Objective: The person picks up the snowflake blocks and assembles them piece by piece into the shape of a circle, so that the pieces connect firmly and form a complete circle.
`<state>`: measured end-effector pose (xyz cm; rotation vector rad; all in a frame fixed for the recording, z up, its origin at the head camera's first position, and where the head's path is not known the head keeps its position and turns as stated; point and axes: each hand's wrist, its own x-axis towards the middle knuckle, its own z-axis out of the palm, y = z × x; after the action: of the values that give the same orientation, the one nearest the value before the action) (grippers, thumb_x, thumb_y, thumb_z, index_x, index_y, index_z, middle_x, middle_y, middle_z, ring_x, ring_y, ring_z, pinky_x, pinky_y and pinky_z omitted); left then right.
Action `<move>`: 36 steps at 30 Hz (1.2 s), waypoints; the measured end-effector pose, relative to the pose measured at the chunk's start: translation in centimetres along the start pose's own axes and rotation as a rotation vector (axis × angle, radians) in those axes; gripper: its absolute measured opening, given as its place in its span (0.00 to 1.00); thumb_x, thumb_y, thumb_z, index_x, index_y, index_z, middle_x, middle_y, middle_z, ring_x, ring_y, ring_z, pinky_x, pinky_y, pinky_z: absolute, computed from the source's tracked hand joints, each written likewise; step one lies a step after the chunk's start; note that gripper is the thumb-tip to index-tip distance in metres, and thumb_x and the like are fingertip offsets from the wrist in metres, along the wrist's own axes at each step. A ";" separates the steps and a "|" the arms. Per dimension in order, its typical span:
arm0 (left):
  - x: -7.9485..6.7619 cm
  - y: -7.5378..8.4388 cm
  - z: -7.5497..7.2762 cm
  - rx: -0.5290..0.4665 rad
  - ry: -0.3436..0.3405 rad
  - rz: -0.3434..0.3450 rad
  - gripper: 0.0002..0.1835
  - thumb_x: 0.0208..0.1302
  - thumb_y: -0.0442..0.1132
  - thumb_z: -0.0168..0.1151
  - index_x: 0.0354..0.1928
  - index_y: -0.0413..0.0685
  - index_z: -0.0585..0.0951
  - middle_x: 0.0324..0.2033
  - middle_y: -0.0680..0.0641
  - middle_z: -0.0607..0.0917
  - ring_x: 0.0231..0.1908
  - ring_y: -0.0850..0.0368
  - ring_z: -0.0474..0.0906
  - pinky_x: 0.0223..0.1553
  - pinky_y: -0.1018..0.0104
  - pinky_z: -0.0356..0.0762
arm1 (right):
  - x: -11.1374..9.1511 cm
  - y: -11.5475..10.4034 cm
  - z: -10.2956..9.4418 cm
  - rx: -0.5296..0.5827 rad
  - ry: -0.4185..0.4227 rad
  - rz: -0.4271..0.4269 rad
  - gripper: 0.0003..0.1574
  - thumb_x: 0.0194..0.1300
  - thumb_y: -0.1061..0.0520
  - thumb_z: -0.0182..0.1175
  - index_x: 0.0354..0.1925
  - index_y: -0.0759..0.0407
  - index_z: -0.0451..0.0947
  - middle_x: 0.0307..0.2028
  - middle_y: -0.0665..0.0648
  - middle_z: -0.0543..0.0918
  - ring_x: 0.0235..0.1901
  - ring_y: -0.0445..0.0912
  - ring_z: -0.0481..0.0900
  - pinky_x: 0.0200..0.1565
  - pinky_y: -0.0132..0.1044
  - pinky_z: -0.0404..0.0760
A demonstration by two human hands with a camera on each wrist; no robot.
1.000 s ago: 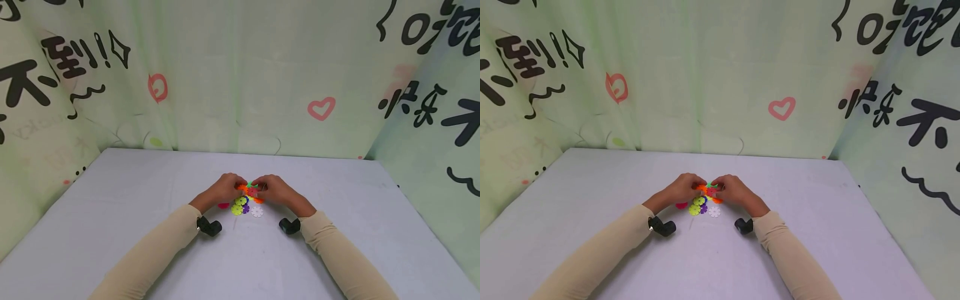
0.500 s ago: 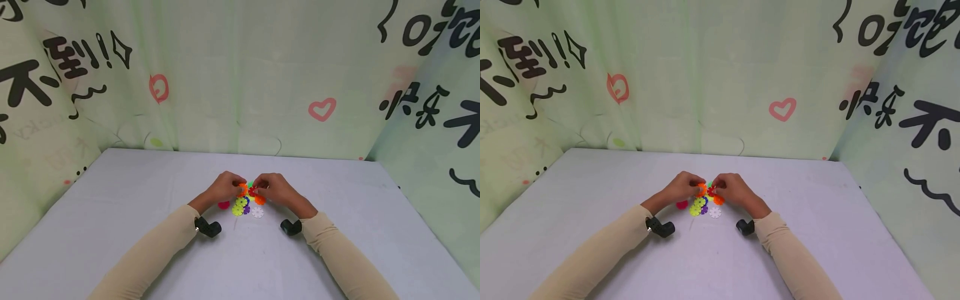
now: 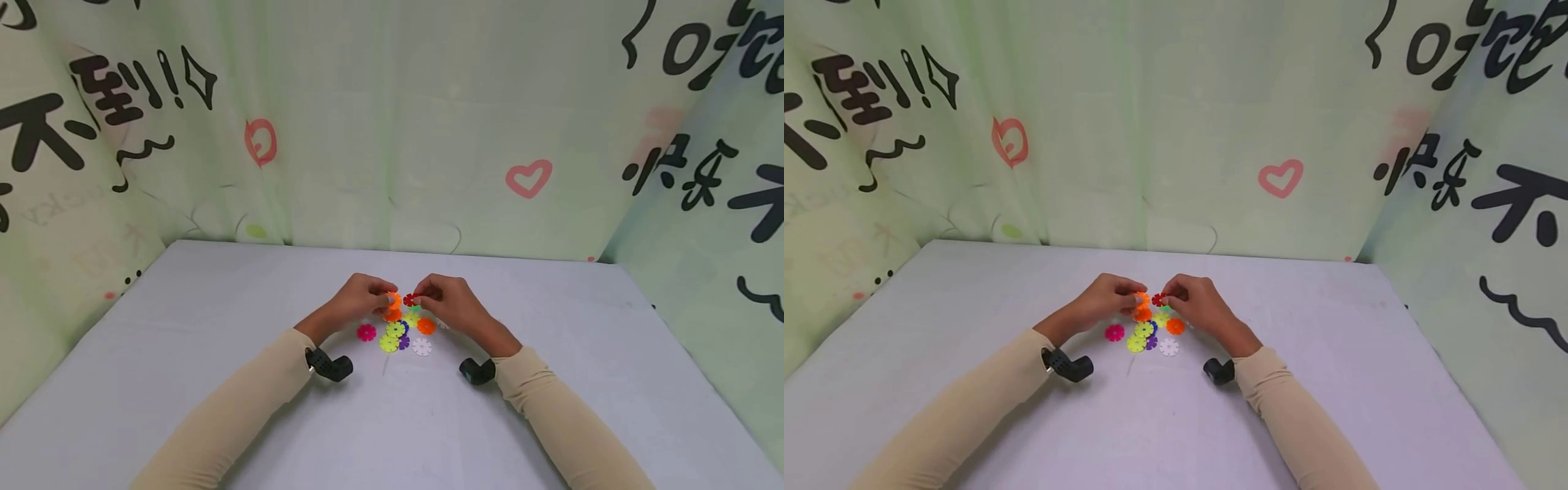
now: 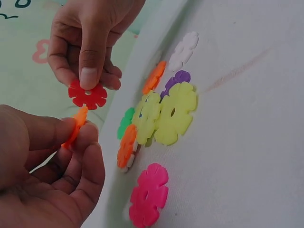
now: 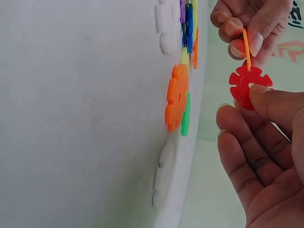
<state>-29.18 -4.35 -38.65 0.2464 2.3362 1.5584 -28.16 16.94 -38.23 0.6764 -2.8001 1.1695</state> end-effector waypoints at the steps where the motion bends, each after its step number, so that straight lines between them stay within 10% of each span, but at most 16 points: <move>1: 0.0 0.1 0.0 -0.008 -0.005 -0.009 0.17 0.67 0.35 0.62 0.57 0.44 0.81 0.41 0.48 0.84 0.36 0.52 0.82 0.39 0.66 0.81 | 0.0 0.0 0.0 0.000 0.004 -0.005 0.05 0.63 0.65 0.64 0.39 0.61 0.81 0.34 0.52 0.84 0.34 0.45 0.81 0.40 0.36 0.82; 36: -0.4 0.2 -1.4 -0.144 -0.117 0.048 0.15 0.68 0.31 0.58 0.56 0.36 0.80 0.41 0.44 0.85 0.33 0.51 0.81 0.42 0.64 0.80 | -0.4 -1.2 0.8 0.035 0.105 -0.264 0.04 0.59 0.67 0.67 0.34 0.64 0.82 0.31 0.55 0.85 0.31 0.43 0.85 0.36 0.32 0.82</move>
<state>-29.32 -5.64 -37.89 0.3518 2.1332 1.6791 -27.16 15.79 -38.06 0.9242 -2.5158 1.1681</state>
